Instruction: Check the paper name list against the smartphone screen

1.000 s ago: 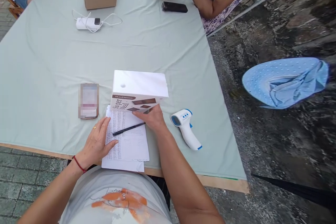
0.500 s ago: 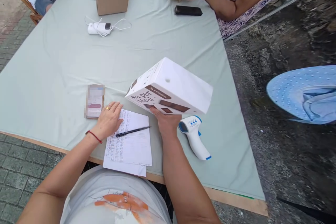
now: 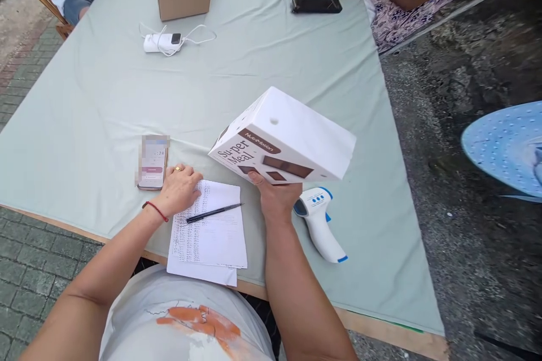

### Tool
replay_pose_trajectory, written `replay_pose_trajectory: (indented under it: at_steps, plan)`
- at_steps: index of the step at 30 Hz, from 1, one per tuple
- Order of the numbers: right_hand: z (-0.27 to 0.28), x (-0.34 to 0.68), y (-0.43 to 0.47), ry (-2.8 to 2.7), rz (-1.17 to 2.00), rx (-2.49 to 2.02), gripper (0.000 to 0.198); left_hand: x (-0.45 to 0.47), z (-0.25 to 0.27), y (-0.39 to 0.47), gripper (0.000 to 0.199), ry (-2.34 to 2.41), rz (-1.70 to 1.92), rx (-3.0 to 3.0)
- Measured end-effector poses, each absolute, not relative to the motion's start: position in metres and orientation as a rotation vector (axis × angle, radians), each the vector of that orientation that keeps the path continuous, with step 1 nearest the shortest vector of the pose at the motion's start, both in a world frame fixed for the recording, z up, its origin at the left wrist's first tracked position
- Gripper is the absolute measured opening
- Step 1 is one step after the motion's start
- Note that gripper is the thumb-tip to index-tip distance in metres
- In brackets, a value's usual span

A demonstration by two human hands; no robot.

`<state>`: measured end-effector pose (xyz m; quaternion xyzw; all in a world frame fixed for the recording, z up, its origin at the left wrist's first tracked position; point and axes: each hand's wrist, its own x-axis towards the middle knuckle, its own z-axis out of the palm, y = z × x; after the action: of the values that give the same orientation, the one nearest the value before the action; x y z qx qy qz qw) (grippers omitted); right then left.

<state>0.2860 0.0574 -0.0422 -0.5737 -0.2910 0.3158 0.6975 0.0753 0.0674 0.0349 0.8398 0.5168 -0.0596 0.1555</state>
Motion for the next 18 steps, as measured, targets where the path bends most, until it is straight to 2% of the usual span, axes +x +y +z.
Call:
replay_pose_trajectory:
  at_steps: [5, 11, 18]
  plan:
    - [-0.042, 0.285, 0.056, -0.611, 0.696, -1.281, 0.072, 0.081, 0.033, 0.076, 0.020, 1.517, -0.128, 2.228]
    - [-0.041, 0.287, 0.056, -0.645, 0.648, -1.257, 0.062, 0.093, 0.029, 0.097, 0.018, 1.551, -0.089, 2.189]
    - [-0.045, 0.292, 0.060, -0.655, 0.559, -1.215, 0.079, 0.105, 0.020, 0.133, 0.017, 1.587, -0.043, 2.209]
